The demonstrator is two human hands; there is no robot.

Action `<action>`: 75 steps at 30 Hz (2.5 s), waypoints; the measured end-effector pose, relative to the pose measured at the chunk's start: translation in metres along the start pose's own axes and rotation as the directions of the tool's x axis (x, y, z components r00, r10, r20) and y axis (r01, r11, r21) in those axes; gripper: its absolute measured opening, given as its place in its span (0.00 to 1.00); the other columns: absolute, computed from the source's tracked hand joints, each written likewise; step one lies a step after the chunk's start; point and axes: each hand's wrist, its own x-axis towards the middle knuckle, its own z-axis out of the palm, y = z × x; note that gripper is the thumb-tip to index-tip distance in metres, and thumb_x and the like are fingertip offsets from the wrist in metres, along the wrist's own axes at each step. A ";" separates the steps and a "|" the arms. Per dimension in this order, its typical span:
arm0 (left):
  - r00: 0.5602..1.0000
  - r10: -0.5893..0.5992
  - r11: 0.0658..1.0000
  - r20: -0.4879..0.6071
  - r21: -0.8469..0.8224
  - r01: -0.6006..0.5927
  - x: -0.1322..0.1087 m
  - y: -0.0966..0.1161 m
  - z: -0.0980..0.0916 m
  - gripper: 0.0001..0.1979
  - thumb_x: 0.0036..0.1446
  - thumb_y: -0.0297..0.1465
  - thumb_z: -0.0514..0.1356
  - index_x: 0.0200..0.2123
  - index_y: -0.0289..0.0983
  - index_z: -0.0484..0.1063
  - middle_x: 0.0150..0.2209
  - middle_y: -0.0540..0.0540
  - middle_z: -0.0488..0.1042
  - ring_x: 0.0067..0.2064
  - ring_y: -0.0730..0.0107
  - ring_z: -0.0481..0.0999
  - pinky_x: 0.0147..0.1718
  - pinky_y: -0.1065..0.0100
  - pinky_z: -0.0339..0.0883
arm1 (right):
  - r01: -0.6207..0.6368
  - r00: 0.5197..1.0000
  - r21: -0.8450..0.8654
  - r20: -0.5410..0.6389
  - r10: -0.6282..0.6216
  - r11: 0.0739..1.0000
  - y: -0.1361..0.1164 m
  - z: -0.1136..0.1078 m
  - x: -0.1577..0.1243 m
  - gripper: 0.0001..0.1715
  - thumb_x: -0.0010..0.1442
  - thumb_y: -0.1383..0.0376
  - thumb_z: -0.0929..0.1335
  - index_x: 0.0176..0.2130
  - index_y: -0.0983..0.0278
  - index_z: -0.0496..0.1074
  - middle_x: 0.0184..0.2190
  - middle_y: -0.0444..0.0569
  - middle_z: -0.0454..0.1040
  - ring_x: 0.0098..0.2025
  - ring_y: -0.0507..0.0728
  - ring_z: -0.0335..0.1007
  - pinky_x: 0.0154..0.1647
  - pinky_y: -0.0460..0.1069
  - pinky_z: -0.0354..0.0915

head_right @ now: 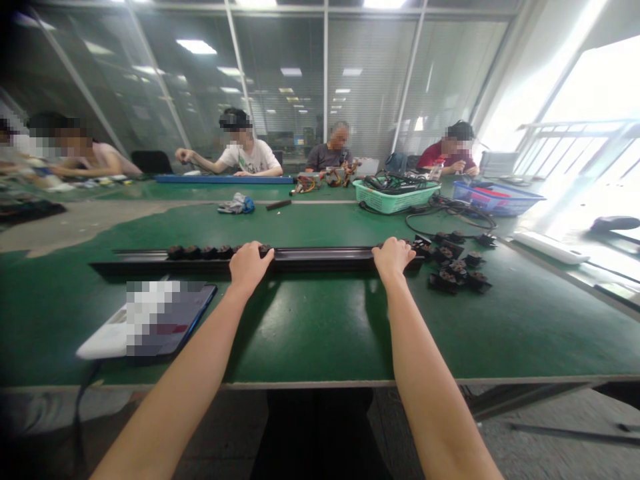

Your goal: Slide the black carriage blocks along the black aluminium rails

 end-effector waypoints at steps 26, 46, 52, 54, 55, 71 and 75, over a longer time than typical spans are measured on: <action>1.000 -0.002 1.000 -0.008 0.006 0.002 0.000 0.000 0.000 0.20 0.69 0.43 0.54 0.51 0.35 0.76 0.50 0.35 0.79 0.53 0.51 0.78 0.52 0.59 0.69 | -0.033 0.999 -0.041 0.020 0.034 0.999 0.002 -0.002 0.001 0.23 0.62 0.59 0.68 0.50 0.72 0.78 0.53 0.69 0.75 0.56 0.70 0.68 0.54 0.59 0.58; 1.000 0.001 1.000 -0.013 0.024 -0.001 -0.001 0.001 0.000 0.20 0.69 0.42 0.55 0.51 0.34 0.76 0.50 0.35 0.80 0.53 0.51 0.79 0.51 0.59 0.70 | -0.065 0.998 -0.040 0.014 0.066 0.997 0.004 -0.003 0.002 0.24 0.63 0.60 0.68 0.52 0.74 0.76 0.53 0.70 0.74 0.56 0.70 0.68 0.54 0.59 0.59; 1.000 0.000 1.000 -0.012 0.020 0.000 0.000 0.000 0.001 0.20 0.69 0.42 0.55 0.51 0.34 0.76 0.50 0.36 0.80 0.53 0.51 0.79 0.51 0.59 0.70 | -0.077 0.997 -0.034 0.020 0.078 0.996 0.005 -0.003 0.003 0.24 0.63 0.60 0.68 0.53 0.74 0.76 0.54 0.71 0.73 0.58 0.71 0.68 0.56 0.60 0.59; 1.000 0.003 1.000 -0.012 0.024 -0.003 0.000 0.000 0.000 0.20 0.69 0.42 0.55 0.51 0.34 0.76 0.50 0.36 0.80 0.53 0.51 0.79 0.51 0.59 0.70 | -0.080 0.997 -0.030 0.020 0.080 0.996 0.005 -0.003 0.003 0.23 0.64 0.61 0.67 0.52 0.74 0.76 0.54 0.71 0.73 0.58 0.71 0.68 0.56 0.60 0.59; 1.000 0.004 1.000 -0.012 0.025 -0.004 0.000 0.000 0.000 0.20 0.69 0.42 0.55 0.51 0.34 0.76 0.50 0.36 0.80 0.53 0.51 0.79 0.51 0.59 0.70 | -0.081 0.996 -0.028 0.018 0.082 0.996 0.004 -0.003 0.003 0.23 0.64 0.61 0.67 0.52 0.74 0.76 0.54 0.71 0.73 0.57 0.71 0.67 0.56 0.60 0.59; 1.000 0.008 1.000 -0.020 0.022 -0.008 0.001 0.000 0.002 0.20 0.69 0.42 0.55 0.51 0.34 0.76 0.50 0.35 0.80 0.52 0.50 0.79 0.51 0.58 0.70 | -0.128 0.991 -0.028 0.025 0.129 0.991 0.004 -0.006 0.002 0.25 0.66 0.64 0.65 0.55 0.77 0.75 0.58 0.73 0.70 0.61 0.73 0.65 0.58 0.60 0.57; 1.000 0.008 1.000 -0.019 0.023 -0.008 0.001 0.000 0.002 0.20 0.69 0.42 0.55 0.51 0.34 0.76 0.50 0.35 0.80 0.52 0.50 0.79 0.51 0.58 0.70 | -0.133 0.991 -0.033 0.020 0.134 0.991 0.004 -0.006 0.001 0.24 0.66 0.65 0.64 0.55 0.77 0.75 0.58 0.73 0.69 0.61 0.72 0.65 0.58 0.60 0.57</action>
